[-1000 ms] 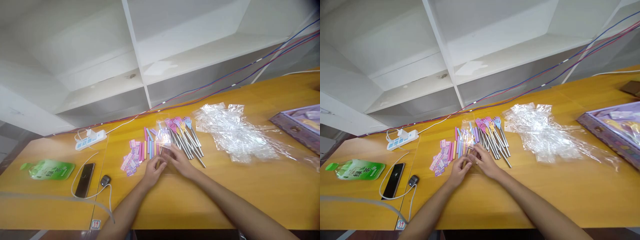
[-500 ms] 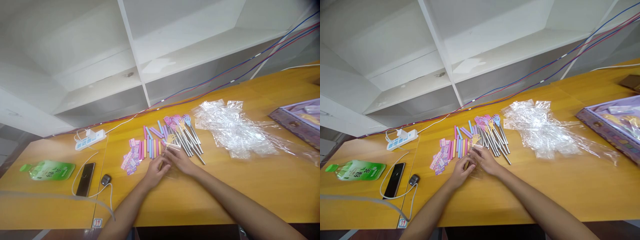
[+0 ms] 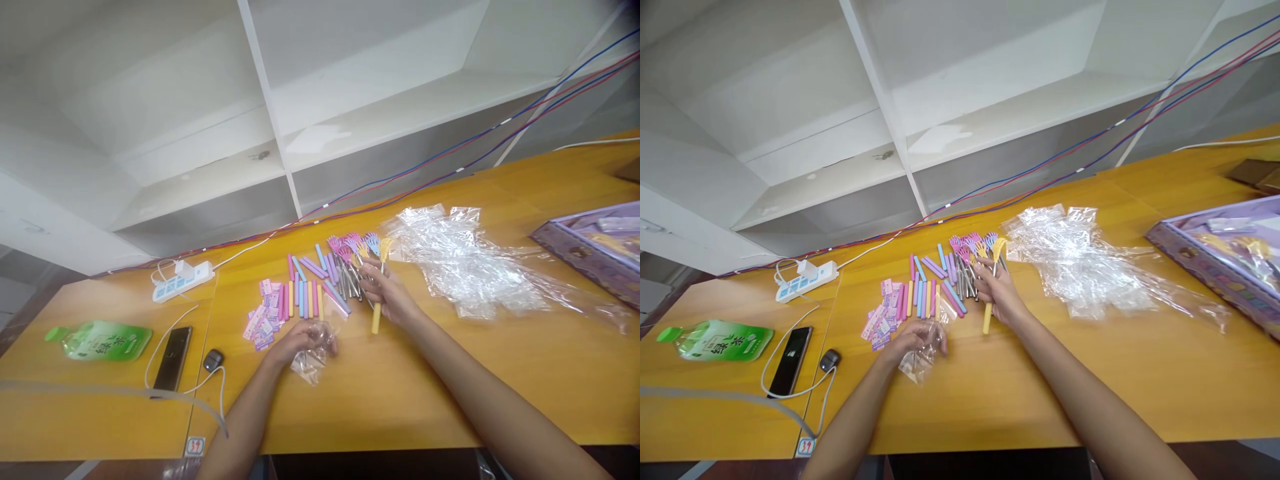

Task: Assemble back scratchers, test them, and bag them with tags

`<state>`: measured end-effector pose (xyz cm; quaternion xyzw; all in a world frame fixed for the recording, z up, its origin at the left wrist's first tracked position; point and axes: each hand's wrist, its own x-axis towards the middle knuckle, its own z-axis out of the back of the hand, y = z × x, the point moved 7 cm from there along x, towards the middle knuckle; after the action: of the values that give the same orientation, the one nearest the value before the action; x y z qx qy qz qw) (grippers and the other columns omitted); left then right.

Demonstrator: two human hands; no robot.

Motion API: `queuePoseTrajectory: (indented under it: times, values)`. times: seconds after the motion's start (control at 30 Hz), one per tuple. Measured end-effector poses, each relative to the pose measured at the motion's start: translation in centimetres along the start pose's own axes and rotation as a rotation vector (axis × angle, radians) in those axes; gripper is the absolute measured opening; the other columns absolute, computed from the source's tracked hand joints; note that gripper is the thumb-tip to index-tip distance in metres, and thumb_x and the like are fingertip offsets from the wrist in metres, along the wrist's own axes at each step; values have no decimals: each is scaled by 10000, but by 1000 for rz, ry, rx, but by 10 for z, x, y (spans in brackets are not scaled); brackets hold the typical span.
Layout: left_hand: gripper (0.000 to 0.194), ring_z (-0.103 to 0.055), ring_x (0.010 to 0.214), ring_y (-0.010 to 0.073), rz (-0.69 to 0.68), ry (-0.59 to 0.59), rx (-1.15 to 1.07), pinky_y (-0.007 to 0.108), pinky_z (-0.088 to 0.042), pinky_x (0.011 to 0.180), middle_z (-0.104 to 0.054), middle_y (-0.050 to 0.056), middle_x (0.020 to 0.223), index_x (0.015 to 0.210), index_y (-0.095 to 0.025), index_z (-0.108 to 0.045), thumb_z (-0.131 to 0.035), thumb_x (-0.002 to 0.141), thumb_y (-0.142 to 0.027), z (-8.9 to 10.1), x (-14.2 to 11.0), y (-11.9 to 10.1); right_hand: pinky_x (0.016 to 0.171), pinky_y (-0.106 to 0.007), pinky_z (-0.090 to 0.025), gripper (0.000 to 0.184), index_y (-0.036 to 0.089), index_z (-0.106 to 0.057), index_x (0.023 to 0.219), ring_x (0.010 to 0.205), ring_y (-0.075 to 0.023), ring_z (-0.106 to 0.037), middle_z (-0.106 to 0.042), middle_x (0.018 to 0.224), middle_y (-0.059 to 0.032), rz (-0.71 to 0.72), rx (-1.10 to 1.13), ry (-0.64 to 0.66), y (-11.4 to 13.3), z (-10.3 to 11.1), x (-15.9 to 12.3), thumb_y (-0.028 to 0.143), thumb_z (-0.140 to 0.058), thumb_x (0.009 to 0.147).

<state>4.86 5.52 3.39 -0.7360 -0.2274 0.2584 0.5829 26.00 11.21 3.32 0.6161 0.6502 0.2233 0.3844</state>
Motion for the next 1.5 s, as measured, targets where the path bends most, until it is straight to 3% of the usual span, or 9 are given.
queuePoseTrajectory:
  times: [0.2,0.4,0.47,0.6,0.7,0.83,0.97,1.13,1.5]
  values:
    - [354,-723,953,401,-52,209,-159,522,-528,881,-754,174,837,546,-201,-468,-680,695,-442,-1,-10,-10,389,-167,-198,610,253,-612,1063,482,-19,-258,-440,709,93,70,-157,-55,1,0,-5,489,-974,633]
    - [562,-704,1017,439,-143,281,-173,565,-515,869,-720,173,706,428,-223,-430,-699,717,-623,9,-21,-15,425,-226,-159,521,204,-706,1083,489,-37,-219,-563,729,27,-77,-382,341,4,-24,-23,631,-815,804]
    - [613,-702,1023,445,-136,233,-138,572,-513,869,-690,167,651,413,-229,-435,-719,707,-686,17,-22,-11,427,-230,-149,562,200,-716,1120,482,-33,-233,-654,817,-19,-180,-431,480,-3,-29,-31,661,-793,808]
    - [702,-705,940,425,-145,-52,-172,560,-519,850,-567,107,529,412,-237,-416,-796,570,-806,38,-23,-8,434,-222,-162,589,192,-715,1160,490,-43,-338,-706,834,-28,-318,-525,666,-19,-31,-41,599,-857,759]
    - [684,-669,723,305,-144,-248,-442,483,-528,733,-568,71,571,476,-227,-460,-657,728,-832,46,-25,-12,448,-216,-196,522,188,-699,1053,519,-59,-412,-699,791,-15,-276,-496,627,-21,-32,-38,574,-875,748]
    - [356,-611,682,191,-236,-553,-686,368,-510,719,-629,14,678,643,-221,-618,-702,854,-496,57,-25,-14,528,-219,-332,512,208,-648,982,684,-128,-582,-697,816,-19,-223,-403,463,-29,-33,-30,581,-888,727]
    - [201,-674,826,203,-212,-477,-461,342,-524,784,-708,30,813,795,-203,-702,-854,727,-316,41,-12,-9,496,-220,-264,522,227,-639,1011,571,-89,-474,-629,758,37,-206,-439,408,-47,-35,-29,580,-891,719]
    - [725,-681,1151,267,-169,-428,-39,389,-536,980,-675,90,1344,1325,-266,-643,-951,670,-296,24,-8,-5,517,-231,-287,491,201,-656,972,619,-96,-480,-625,801,23,-142,-523,464,-48,-47,-38,559,-889,729]
    - [629,-713,1078,269,-140,-532,110,383,-560,948,-739,83,1157,1225,-225,-663,-957,680,-339,32,-12,-9,455,-244,-121,484,206,-632,1008,484,-43,-219,-406,638,109,-263,-387,508,-60,-46,-40,578,-841,779]
